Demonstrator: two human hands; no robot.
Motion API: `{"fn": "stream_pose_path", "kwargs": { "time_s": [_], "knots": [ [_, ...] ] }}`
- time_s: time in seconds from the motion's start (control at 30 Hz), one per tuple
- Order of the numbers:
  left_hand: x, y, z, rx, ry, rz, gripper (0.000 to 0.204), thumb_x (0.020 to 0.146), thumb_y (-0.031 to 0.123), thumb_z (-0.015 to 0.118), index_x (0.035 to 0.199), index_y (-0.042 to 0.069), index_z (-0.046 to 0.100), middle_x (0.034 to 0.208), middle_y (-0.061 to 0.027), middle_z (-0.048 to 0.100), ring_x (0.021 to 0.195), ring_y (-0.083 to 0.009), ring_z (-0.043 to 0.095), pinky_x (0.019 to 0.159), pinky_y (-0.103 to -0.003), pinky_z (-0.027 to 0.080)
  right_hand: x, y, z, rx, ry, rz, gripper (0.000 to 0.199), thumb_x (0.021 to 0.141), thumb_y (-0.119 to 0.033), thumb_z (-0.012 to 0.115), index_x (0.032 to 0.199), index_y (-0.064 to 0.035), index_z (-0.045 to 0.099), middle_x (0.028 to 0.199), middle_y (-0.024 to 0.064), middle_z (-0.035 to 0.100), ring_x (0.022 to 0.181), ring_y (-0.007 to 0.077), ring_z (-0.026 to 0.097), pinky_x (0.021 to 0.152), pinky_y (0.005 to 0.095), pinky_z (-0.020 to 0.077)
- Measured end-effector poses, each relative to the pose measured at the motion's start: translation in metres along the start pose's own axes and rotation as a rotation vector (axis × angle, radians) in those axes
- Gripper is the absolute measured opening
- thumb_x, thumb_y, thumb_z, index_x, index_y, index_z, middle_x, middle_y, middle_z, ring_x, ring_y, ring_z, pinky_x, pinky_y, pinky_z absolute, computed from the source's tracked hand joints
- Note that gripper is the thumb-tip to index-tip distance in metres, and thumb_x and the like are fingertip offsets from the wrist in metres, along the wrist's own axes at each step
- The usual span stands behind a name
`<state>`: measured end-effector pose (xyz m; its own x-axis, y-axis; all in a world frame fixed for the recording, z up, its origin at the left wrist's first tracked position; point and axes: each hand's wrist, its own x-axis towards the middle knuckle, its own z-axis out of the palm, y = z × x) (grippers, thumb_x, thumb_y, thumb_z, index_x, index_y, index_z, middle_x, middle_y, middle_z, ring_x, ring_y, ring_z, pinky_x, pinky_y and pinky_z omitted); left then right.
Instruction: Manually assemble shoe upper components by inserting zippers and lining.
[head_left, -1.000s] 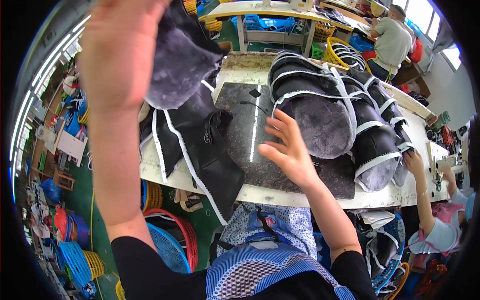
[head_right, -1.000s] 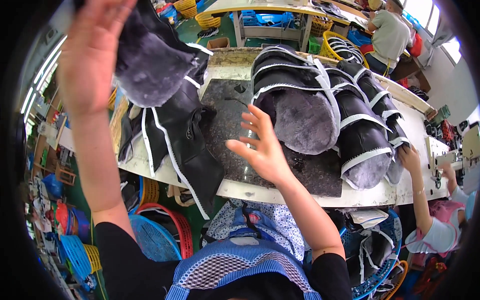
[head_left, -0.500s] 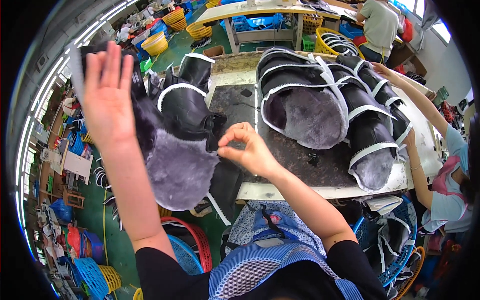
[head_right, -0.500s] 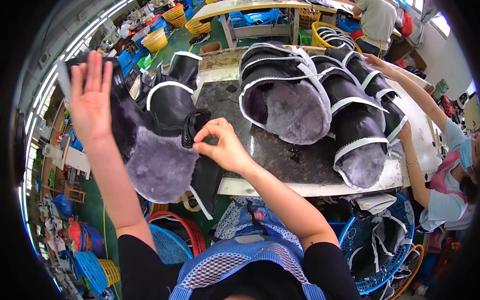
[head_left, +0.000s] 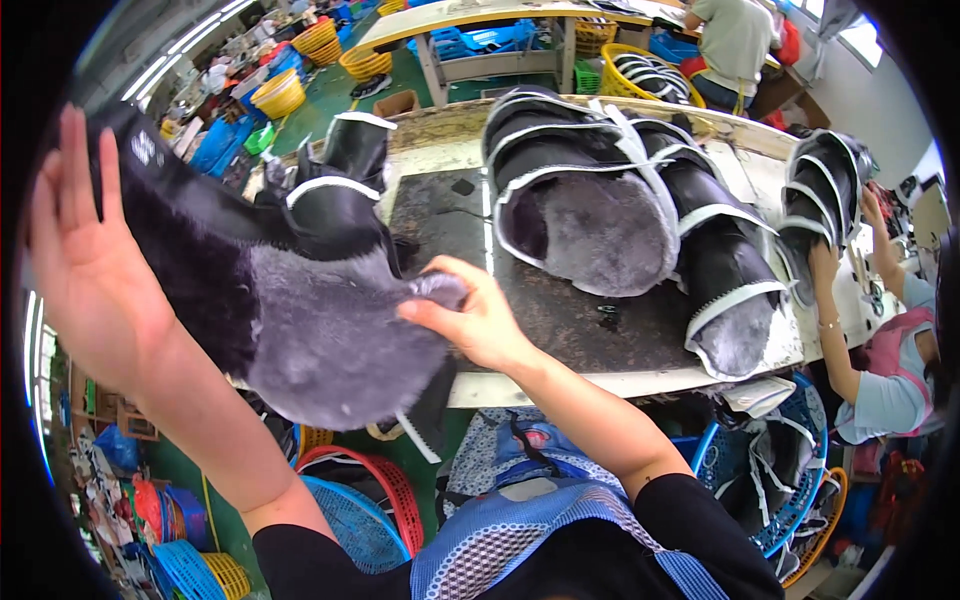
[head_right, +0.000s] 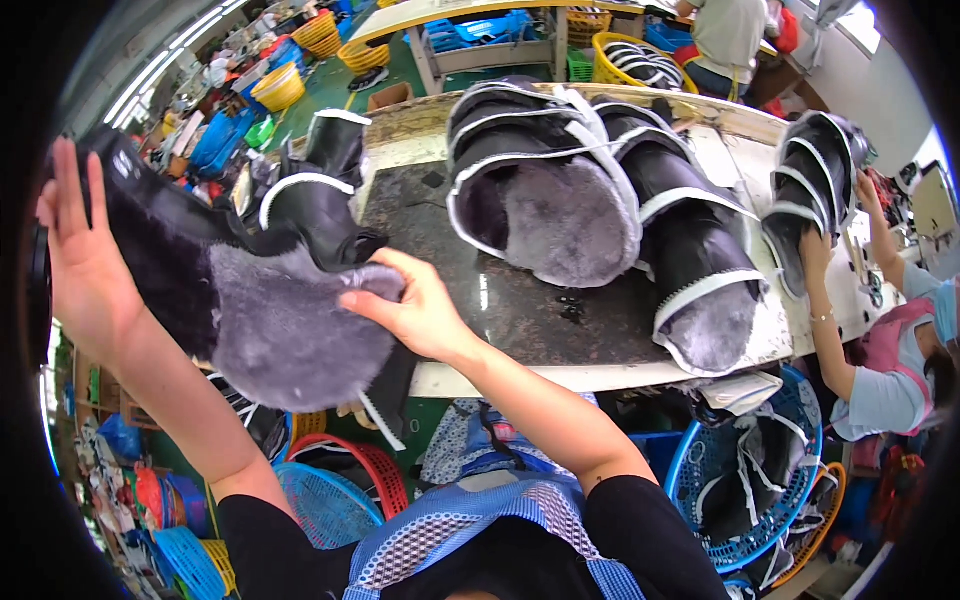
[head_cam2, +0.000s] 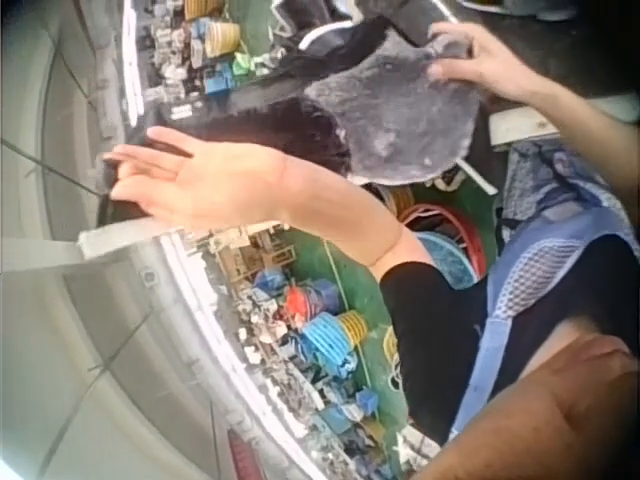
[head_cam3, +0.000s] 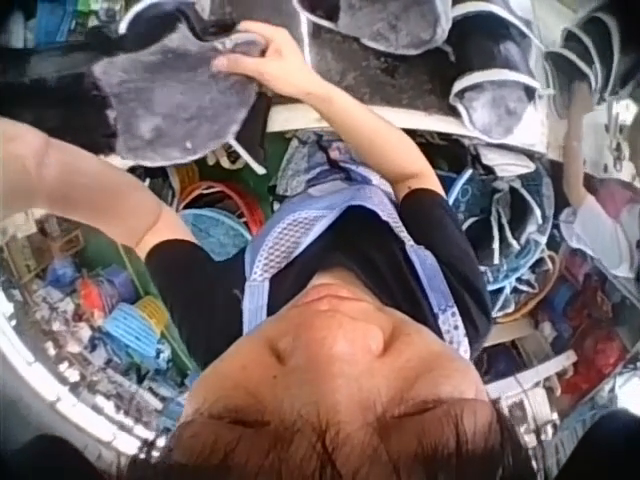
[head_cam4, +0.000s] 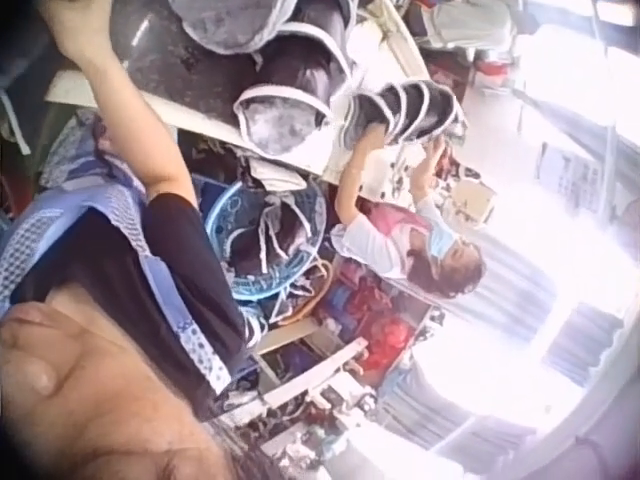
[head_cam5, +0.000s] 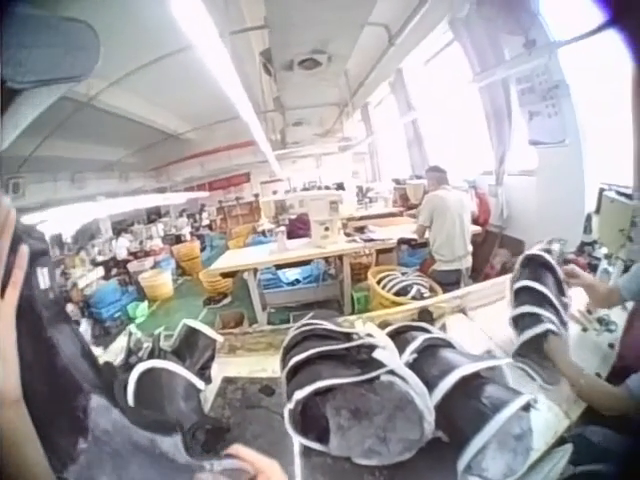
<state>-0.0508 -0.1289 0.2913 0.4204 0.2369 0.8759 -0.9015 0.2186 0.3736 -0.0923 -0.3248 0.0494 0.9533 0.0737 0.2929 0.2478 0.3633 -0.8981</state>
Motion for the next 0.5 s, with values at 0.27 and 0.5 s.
{"fn": "stream_pose_path", "kwargs": {
  "time_s": [0.27, 0.5],
  "knots": [
    [-0.21, -0.068, 0.02, 0.043, -0.55, -0.591, 0.025, 0.102, 0.017, 0.04, 0.116, -0.004, 0.04, 0.11, -0.0248, 0.065, 0.044, -0.0114, 0.058, 0.038, -0.02, 0.042, -0.03, -0.056, -0.074, -1.012, 0.015, -0.469, 0.028, 0.062, 0.003, 0.071, 0.086, -0.004, 0.059, 0.078, 0.0072, 0.059, 0.071, 0.0244, 0.059, 0.061, 0.0335, 0.0471],
    [-0.234, -0.095, 0.05, 0.186, -0.75, -0.683, 0.023, 0.104, 0.022, 0.036, 0.093, 0.003, 0.029, 0.092, -0.0165, 0.07, 0.058, -0.0169, 0.067, 0.05, -0.023, 0.051, -0.031, -0.044, -0.093, -1.27, 0.093, -0.768, 0.038, 0.052, 0.003, 0.07, 0.088, -0.0064, 0.06, 0.078, 0.0063, 0.054, 0.072, 0.0261, 0.055, 0.061, 0.0358, 0.0474]
  ]
}}
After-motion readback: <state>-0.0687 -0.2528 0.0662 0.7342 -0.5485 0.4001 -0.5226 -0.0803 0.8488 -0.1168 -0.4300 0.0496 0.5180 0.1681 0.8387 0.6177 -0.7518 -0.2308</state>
